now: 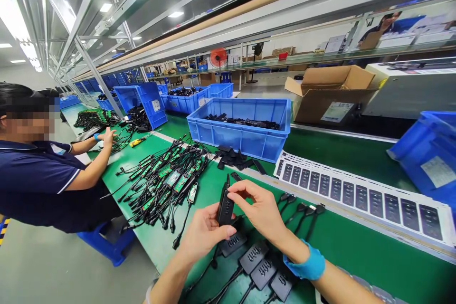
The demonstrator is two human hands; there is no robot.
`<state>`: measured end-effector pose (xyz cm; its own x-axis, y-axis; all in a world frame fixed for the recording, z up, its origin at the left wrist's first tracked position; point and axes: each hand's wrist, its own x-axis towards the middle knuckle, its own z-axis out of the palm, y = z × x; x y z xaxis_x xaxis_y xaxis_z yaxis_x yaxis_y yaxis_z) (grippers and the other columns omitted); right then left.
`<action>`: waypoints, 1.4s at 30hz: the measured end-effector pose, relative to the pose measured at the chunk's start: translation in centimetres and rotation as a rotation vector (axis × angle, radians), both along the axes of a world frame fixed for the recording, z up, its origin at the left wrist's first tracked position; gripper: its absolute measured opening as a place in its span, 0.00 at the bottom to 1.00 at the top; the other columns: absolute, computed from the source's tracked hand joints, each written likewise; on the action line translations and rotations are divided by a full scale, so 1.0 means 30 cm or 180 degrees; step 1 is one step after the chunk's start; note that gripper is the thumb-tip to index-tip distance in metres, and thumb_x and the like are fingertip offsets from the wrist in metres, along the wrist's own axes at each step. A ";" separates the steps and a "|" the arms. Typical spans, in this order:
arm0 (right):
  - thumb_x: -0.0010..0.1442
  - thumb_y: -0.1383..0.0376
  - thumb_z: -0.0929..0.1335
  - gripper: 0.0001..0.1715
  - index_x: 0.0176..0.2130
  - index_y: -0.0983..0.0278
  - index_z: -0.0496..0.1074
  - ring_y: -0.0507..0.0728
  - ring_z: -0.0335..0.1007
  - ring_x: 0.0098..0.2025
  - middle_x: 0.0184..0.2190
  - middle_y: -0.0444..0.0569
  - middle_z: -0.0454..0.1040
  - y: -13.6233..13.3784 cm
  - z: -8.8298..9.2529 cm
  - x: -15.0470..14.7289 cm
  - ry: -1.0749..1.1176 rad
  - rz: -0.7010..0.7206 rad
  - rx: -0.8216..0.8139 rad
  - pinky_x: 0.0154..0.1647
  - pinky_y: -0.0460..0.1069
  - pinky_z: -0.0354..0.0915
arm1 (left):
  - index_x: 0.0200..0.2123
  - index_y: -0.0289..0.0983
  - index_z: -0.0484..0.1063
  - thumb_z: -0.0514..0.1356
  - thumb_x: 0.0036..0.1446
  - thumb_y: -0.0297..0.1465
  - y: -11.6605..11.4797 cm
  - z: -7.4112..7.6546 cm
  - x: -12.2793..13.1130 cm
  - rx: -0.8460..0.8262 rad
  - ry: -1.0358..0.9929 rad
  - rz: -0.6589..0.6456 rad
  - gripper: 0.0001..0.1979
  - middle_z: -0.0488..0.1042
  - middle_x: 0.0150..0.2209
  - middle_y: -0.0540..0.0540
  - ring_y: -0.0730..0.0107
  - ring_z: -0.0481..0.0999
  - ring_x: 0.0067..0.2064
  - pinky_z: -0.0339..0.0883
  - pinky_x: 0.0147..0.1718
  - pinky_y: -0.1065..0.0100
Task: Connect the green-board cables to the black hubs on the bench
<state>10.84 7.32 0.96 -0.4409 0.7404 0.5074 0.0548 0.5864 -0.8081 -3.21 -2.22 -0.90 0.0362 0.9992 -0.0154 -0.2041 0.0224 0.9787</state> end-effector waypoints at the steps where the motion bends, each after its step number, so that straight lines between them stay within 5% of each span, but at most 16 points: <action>1: 0.60 0.59 0.69 0.09 0.33 0.63 0.73 0.56 0.68 0.36 0.34 0.50 0.71 -0.003 0.002 0.000 0.0032 -0.0058 -0.0001 0.35 0.49 0.66 | 0.47 0.27 0.70 0.70 0.48 0.39 -0.002 -0.001 0.007 0.0042 0.0130 0.0068 0.27 0.73 0.41 0.39 0.73 0.72 0.33 0.65 0.28 0.74; 4: 0.57 0.54 0.70 0.17 0.39 0.64 0.69 0.56 0.66 0.37 0.37 0.52 0.68 0.001 0.006 0.007 0.0117 0.0046 -0.0538 0.31 0.48 0.65 | 0.51 0.28 0.69 0.61 0.58 0.42 -0.015 0.000 0.018 0.0268 0.0655 0.0220 0.25 0.74 0.41 0.38 0.71 0.73 0.32 0.65 0.27 0.74; 7: 0.59 0.46 0.67 0.28 0.47 0.65 0.67 0.55 0.66 0.36 0.38 0.52 0.69 0.011 0.007 0.023 -0.0073 0.0830 -0.1304 0.34 0.48 0.66 | 0.56 0.31 0.66 0.54 0.64 0.38 -0.029 0.002 0.017 0.0499 0.1225 0.0198 0.22 0.74 0.44 0.38 0.69 0.75 0.37 0.70 0.32 0.72; 10: 0.63 0.44 0.64 0.28 0.43 0.67 0.70 0.54 0.66 0.35 0.35 0.51 0.70 0.006 0.004 0.035 -0.0172 0.1155 -0.1236 0.39 0.49 0.66 | 0.56 0.31 0.65 0.51 0.65 0.36 -0.035 0.003 0.016 0.0498 0.1607 0.0177 0.21 0.76 0.42 0.39 0.68 0.77 0.37 0.73 0.33 0.71; 14: 0.64 0.45 0.63 0.27 0.42 0.66 0.71 0.56 0.67 0.37 0.35 0.51 0.71 -0.014 0.004 0.039 0.0017 0.1033 -0.1051 0.40 0.50 0.66 | 0.51 0.31 0.70 0.51 0.65 0.35 -0.034 0.023 0.011 0.0446 0.1848 0.0291 0.18 0.76 0.34 0.43 0.68 0.77 0.33 0.72 0.30 0.72; 18: 0.59 0.47 0.69 0.25 0.45 0.64 0.72 0.54 0.65 0.38 0.40 0.51 0.71 0.024 0.027 0.055 0.0599 0.0950 -0.1591 0.37 0.47 0.64 | 0.56 0.36 0.69 0.53 0.63 0.36 -0.031 0.060 -0.033 0.0374 0.1708 0.0077 0.20 0.71 0.37 0.44 0.68 0.76 0.36 0.73 0.31 0.71; 22: 0.52 0.50 0.72 0.28 0.45 0.65 0.66 0.53 0.64 0.36 0.37 0.51 0.69 0.143 0.024 0.109 0.1185 0.0080 -0.2139 0.31 0.45 0.62 | 0.57 0.35 0.66 0.58 0.58 0.37 -0.029 0.046 -0.072 -0.0052 0.1661 -0.0138 0.25 0.66 0.36 0.46 0.71 0.73 0.30 0.68 0.23 0.72; 25: 0.51 0.52 0.67 0.35 0.53 0.68 0.58 0.57 0.67 0.36 0.35 0.52 0.69 0.244 -0.029 0.164 0.0250 -0.0815 -0.1656 0.35 0.50 0.66 | 0.53 0.36 0.67 0.60 0.56 0.34 -0.040 0.002 -0.059 -0.0118 0.2281 -0.0236 0.20 0.68 0.31 0.50 0.72 0.70 0.29 0.63 0.27 0.72; 29: 0.48 0.58 0.67 0.40 0.56 0.71 0.56 0.67 0.64 0.49 0.46 0.62 0.67 0.337 -0.105 0.200 -0.0697 -0.1471 -0.0853 0.50 0.61 0.62 | 0.50 0.42 0.73 0.61 0.60 0.37 -0.038 -0.043 -0.048 0.0046 0.3322 -0.0350 0.15 0.71 0.41 0.45 0.63 0.72 0.42 0.66 0.40 0.66; 33: 0.55 0.64 0.67 0.13 0.41 0.67 0.70 0.66 0.63 0.49 0.42 0.57 0.69 0.359 -0.136 0.129 -0.1561 -0.1104 -0.0091 0.54 0.61 0.57 | 0.53 0.31 0.69 0.54 0.65 0.32 0.027 -0.074 -0.109 -0.0505 0.4807 0.1016 0.16 0.67 0.47 0.35 0.50 0.69 0.49 0.66 0.43 0.58; 35: 0.57 0.65 0.68 0.10 0.39 0.68 0.71 0.65 0.66 0.45 0.40 0.57 0.70 0.352 -0.148 0.067 -0.1925 -0.0767 0.0115 0.49 0.57 0.61 | 0.51 0.26 0.68 0.55 0.64 0.32 0.067 -0.094 -0.150 -0.0783 0.5068 0.1467 0.17 0.66 0.46 0.31 0.45 0.68 0.49 0.67 0.41 0.56; 42: 0.58 0.77 0.62 0.16 0.45 0.75 0.73 0.65 0.70 0.43 0.37 0.61 0.72 0.319 -0.154 -0.046 -0.2364 -0.0461 0.0218 0.47 0.56 0.63 | 0.50 0.28 0.66 0.53 0.60 0.28 0.095 -0.139 -0.220 -0.0811 0.4112 0.1505 0.16 0.67 0.45 0.33 0.50 0.71 0.48 0.65 0.45 0.56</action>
<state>9.45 16.89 -3.67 -0.5854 0.7944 0.1621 0.6505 0.5795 -0.4910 -9.81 0.64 -5.08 -0.4780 0.8775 0.0402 0.7893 0.4090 0.4580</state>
